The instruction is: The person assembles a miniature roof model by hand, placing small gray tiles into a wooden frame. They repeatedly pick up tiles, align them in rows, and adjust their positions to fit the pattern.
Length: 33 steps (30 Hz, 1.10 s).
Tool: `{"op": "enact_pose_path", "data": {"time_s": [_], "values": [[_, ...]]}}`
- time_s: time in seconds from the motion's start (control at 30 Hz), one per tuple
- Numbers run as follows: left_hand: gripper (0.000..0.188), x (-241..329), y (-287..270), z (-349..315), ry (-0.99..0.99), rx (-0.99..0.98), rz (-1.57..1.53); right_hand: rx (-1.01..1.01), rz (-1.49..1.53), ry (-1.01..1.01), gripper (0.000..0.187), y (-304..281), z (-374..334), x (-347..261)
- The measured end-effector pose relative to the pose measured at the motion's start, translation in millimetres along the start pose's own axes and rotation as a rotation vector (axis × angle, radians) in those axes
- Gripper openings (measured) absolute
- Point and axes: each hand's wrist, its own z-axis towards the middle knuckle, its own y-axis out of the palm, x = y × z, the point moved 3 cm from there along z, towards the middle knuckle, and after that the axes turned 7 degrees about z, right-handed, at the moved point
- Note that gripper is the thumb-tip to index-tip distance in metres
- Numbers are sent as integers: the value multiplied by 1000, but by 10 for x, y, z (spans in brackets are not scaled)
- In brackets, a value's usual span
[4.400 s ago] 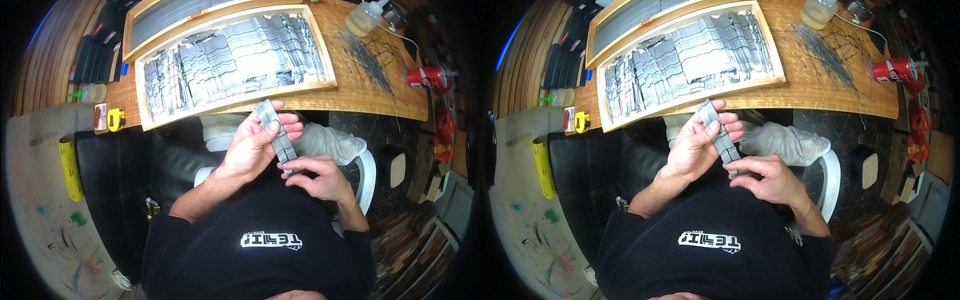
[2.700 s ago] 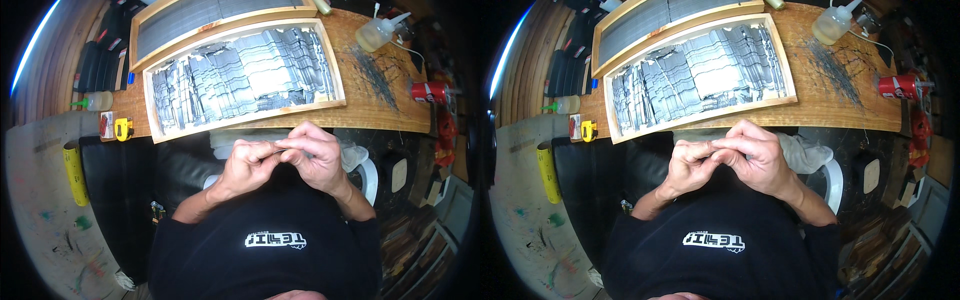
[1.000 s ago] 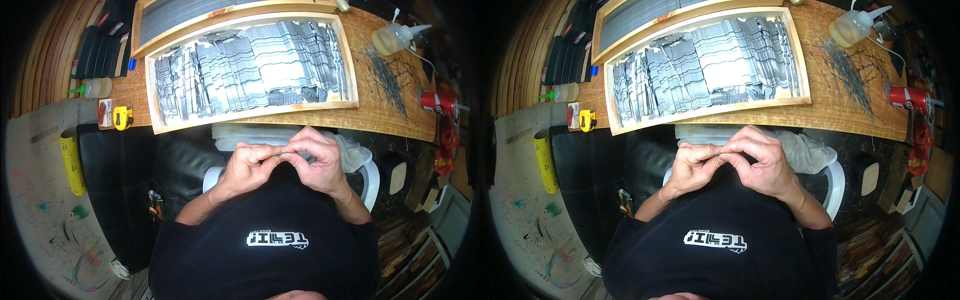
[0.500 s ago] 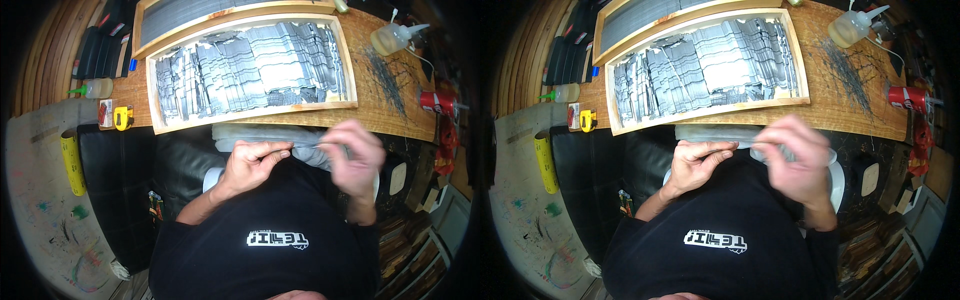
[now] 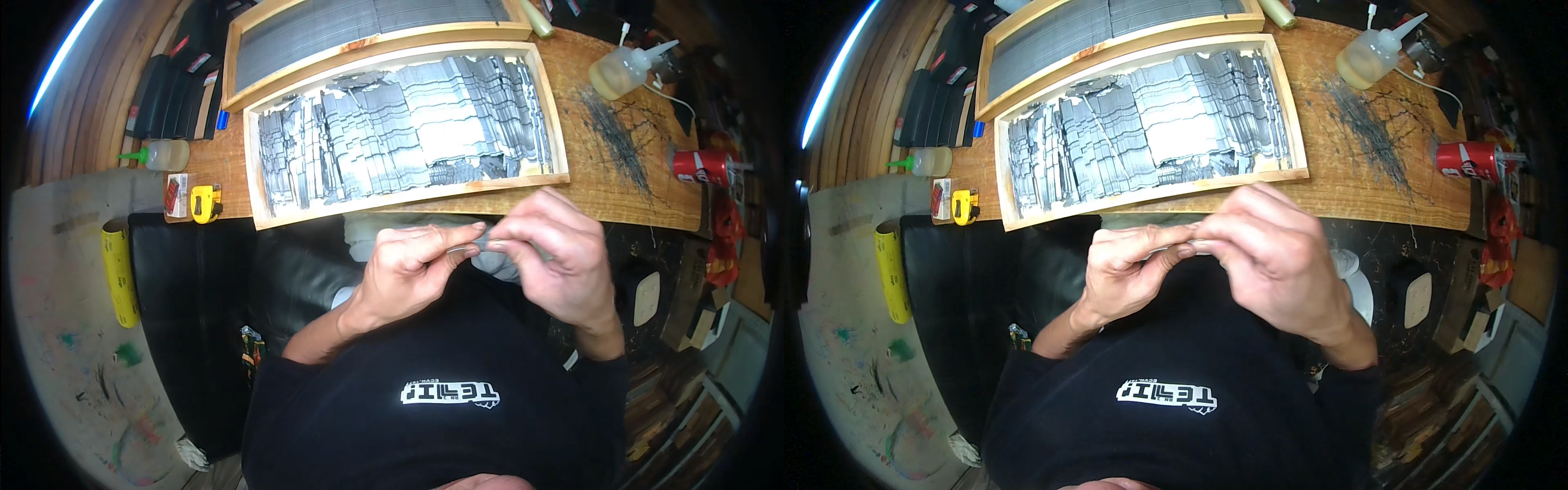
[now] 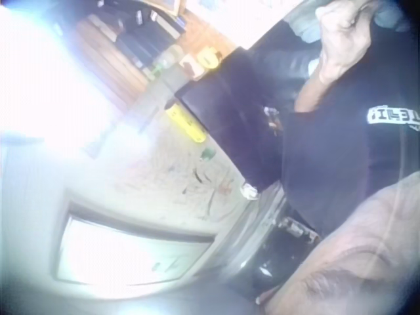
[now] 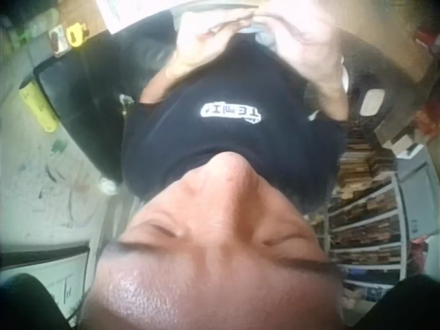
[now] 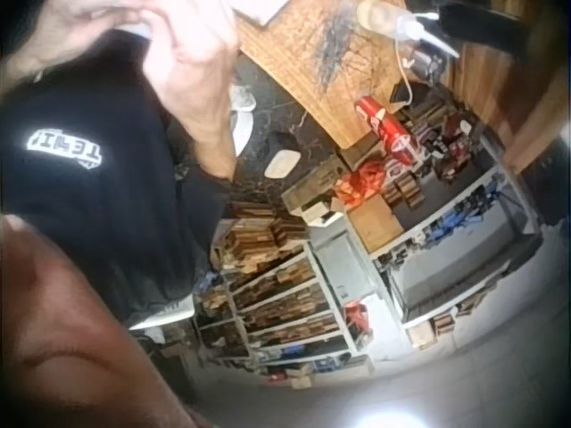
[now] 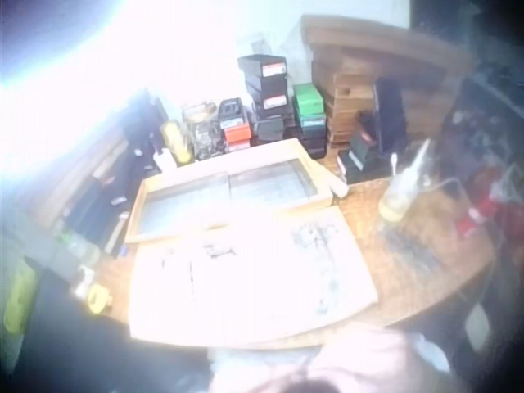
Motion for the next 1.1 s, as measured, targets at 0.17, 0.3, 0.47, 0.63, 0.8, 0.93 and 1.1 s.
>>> {"op": "enact_pose_path", "data": {"time_s": [0.17, 0.3, 0.47, 0.63, 0.8, 0.93, 1.1], "values": [[34, 145, -142, 260, 187, 53, 109, 106, 86, -171, 16, 132, 174, 11], [35, 3, -138, 340, 199, 84, 99, 92, 128, -129, 28, 178, 193, 214], [26, 26, -151, 138, 114, -21, 50, 84, 280, -15, 23, 273, 63, 176], [18, -297, 14, -199, -134, -126, -123, 48, 314, 130, 22, 508, -217, 356], [16, -279, 21, -283, -235, -178, -111, 17, 320, 155, 22, 565, -360, 464], [18, -308, 30, -308, -224, -166, -53, 23, 333, 173, 19, 586, -372, 508], [20, -296, 43, -297, -212, -158, -35, 30, 347, 170, 17, 590, -372, 536]]}}
